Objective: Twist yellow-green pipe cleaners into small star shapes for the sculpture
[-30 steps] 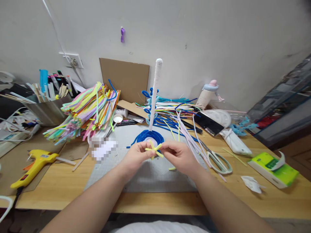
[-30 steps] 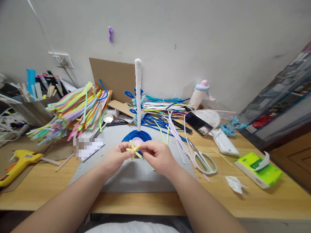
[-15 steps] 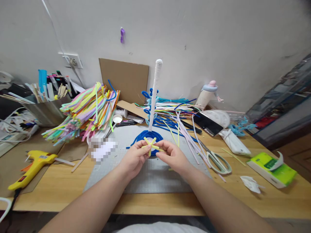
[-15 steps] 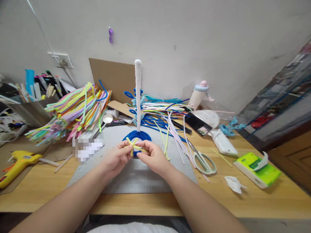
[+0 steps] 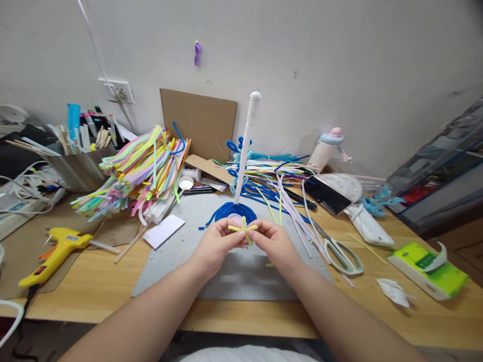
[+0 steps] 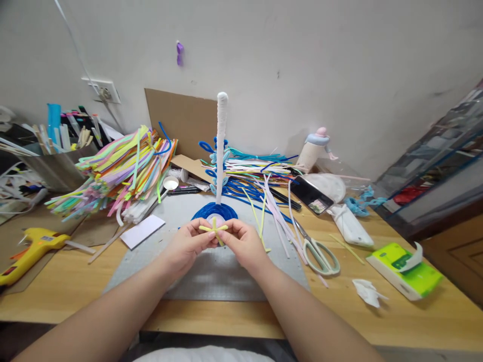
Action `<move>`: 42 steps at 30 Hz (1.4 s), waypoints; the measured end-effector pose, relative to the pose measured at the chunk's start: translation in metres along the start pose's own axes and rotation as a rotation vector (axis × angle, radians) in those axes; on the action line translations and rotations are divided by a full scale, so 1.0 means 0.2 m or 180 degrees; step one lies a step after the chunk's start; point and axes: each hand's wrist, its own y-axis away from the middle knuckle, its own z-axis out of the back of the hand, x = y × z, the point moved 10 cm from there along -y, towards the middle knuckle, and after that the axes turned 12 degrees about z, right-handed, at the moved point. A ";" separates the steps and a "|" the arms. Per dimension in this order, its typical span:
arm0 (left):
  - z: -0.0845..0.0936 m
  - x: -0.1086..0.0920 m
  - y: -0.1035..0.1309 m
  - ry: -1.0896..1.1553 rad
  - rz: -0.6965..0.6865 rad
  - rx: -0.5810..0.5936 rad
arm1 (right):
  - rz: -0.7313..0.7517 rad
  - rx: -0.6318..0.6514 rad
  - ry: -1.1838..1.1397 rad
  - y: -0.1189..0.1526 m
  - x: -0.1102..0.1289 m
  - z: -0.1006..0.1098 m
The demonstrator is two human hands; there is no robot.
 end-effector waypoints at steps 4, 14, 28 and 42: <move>-0.01 0.01 0.00 -0.0119 0.0004 0.0044 | -0.0092 -0.0016 0.0134 0.00 -0.01 0.01; 0.00 0.09 -0.01 0.0295 0.0734 0.0191 | -0.0084 0.0130 -0.0011 -0.01 -0.04 0.00; 0.01 0.10 -0.01 -0.0066 0.1035 0.0290 | 0.0878 0.0942 0.1298 -0.01 0.14 -0.04; 0.02 0.10 -0.01 -0.0334 0.0916 0.0148 | 0.1972 0.1397 0.2451 0.03 0.25 -0.11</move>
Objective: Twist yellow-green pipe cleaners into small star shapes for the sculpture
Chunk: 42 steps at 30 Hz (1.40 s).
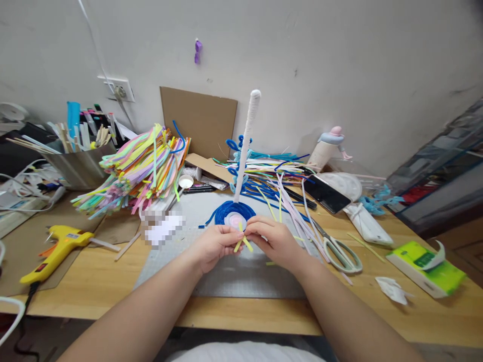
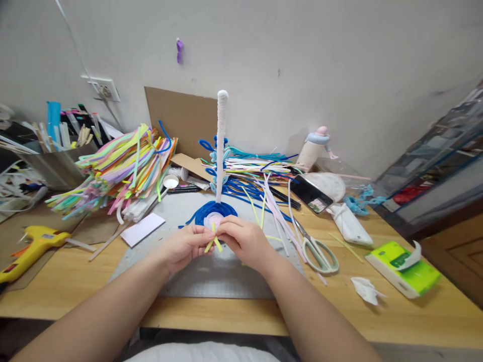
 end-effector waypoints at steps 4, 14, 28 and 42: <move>-0.01 -0.01 0.00 -0.0088 -0.0077 -0.0009 | -0.0063 0.0048 -0.0138 0.00 -0.01 -0.01; 0.02 -0.03 0.00 0.0012 -0.0425 -0.0276 | -0.0351 -0.0280 -0.0126 0.02 0.01 -0.02; 0.01 -0.04 0.00 0.0014 -0.0317 -0.0024 | -0.0404 -0.0334 0.0288 0.02 -0.01 0.02; 0.02 -0.13 0.05 -0.0824 -0.0750 -0.0592 | -0.0039 -0.0209 0.0465 0.00 0.03 0.06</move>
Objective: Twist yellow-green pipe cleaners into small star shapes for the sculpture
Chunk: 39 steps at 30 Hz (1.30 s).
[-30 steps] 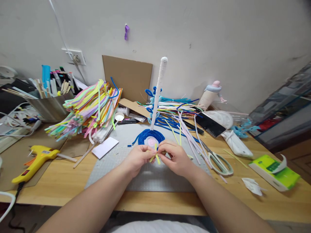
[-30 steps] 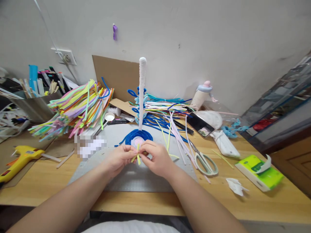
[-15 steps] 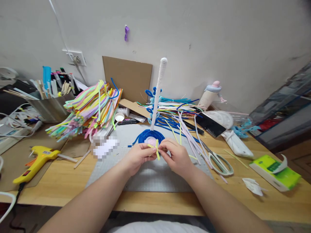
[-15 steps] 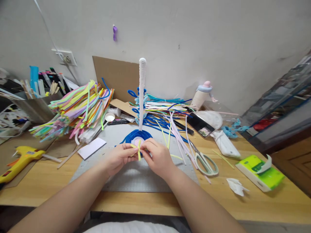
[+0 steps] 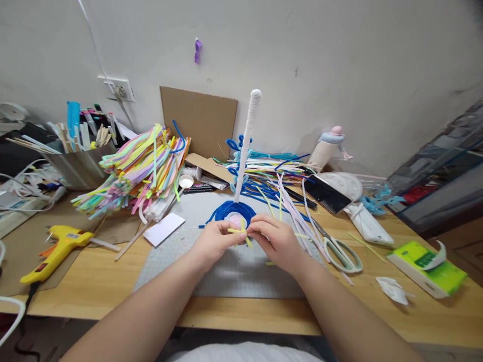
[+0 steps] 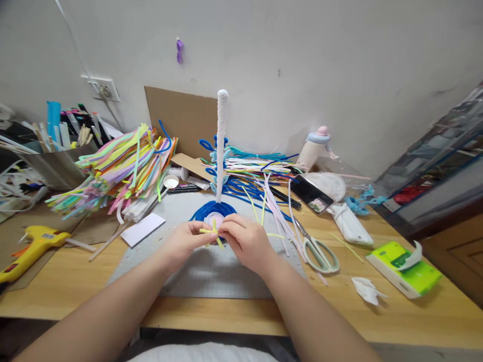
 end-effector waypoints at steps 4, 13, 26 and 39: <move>0.00 -0.01 0.01 0.0213 -0.0086 -0.0135 | 0.0072 -0.0067 0.0189 0.00 0.02 0.02; 0.01 0.02 -0.01 0.0550 -0.0206 -0.0116 | 0.0033 -0.0314 0.0054 0.01 0.05 0.03; 0.00 0.06 -0.04 0.1215 0.0099 0.0130 | -0.0841 -0.0549 -0.0271 0.06 -0.10 0.02; -0.02 0.06 -0.04 0.0489 0.0046 0.0151 | -0.2536 -0.0557 -0.2902 0.18 -0.26 -0.28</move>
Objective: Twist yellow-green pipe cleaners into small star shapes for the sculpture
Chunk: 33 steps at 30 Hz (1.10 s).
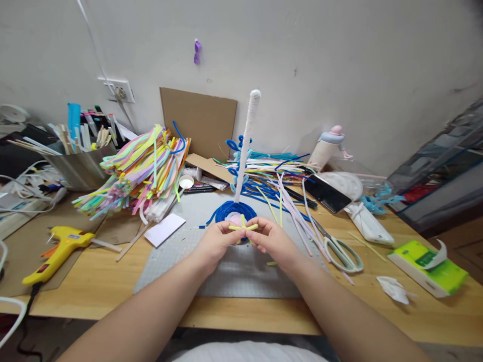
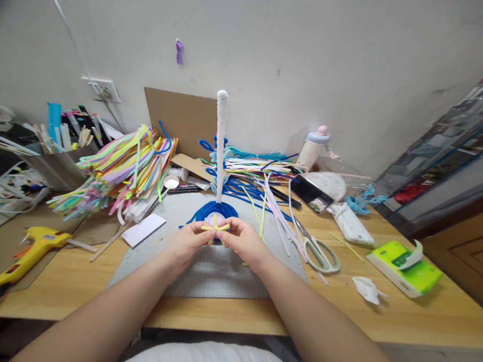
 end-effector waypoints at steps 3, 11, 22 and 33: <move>-0.02 0.02 0.00 -0.0035 0.0100 0.0129 | -0.0150 -0.0056 -0.0304 0.01 -0.01 0.00; -0.01 -0.08 0.02 0.0067 -0.0347 0.0040 | -0.0526 -0.0028 -0.0763 0.03 -0.03 0.00; -0.07 -0.14 0.07 -0.0353 -0.0865 0.0211 | -0.0653 0.0479 -0.1081 0.06 -0.02 -0.08; -0.10 -0.17 0.07 -0.0492 -0.0868 0.0384 | -0.0751 0.0630 -0.1110 0.09 -0.04 -0.11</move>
